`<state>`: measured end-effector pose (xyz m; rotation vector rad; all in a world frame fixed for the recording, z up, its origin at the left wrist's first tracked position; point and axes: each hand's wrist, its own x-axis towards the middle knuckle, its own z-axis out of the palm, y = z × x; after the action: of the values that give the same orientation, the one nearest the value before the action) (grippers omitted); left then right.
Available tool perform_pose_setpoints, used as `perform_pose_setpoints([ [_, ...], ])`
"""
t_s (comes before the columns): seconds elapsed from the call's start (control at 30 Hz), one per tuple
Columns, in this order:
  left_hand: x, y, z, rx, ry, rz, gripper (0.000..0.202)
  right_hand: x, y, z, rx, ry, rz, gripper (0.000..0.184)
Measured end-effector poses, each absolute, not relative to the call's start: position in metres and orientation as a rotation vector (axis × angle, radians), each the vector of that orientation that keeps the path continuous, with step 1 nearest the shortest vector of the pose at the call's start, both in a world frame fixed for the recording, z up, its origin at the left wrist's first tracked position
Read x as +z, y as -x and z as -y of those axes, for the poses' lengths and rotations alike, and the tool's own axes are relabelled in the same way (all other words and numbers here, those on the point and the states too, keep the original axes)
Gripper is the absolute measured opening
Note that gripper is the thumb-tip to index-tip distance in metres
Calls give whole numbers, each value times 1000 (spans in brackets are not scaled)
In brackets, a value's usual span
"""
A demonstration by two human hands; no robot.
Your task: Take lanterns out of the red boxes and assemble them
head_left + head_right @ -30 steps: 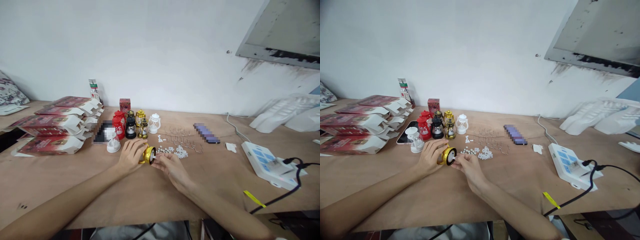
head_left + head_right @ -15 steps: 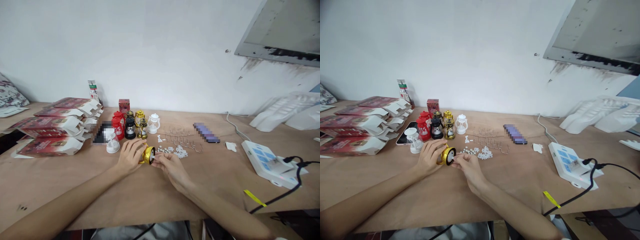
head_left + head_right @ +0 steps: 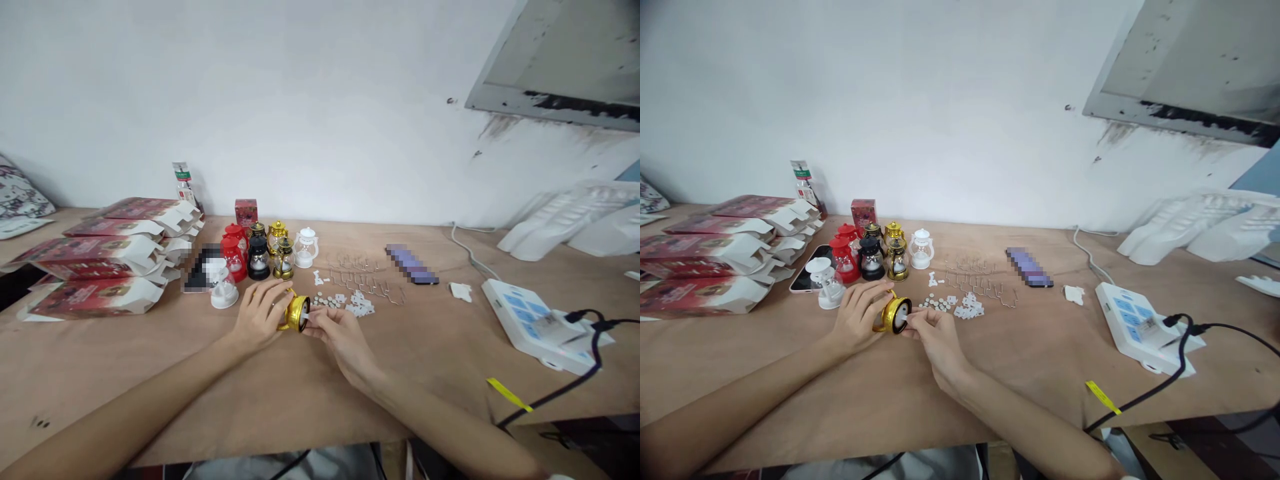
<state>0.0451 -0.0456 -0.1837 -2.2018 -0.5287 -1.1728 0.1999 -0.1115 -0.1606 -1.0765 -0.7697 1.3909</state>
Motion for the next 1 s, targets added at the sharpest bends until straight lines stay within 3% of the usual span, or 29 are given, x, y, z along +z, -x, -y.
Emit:
perform_pose_setpoints([
  [0.8,-185,-45,46,-1241,2265,515,28,-168,-212,109,1390,1022,899,32],
  [0.87,-184,-46,47,-1270,2321,525,34,-160,-231,96,1230,1092,1065,30],
  [1.0,-185,-44,47,-1293,2391,498,51,-139,-295,50,397,1482,1484,20],
])
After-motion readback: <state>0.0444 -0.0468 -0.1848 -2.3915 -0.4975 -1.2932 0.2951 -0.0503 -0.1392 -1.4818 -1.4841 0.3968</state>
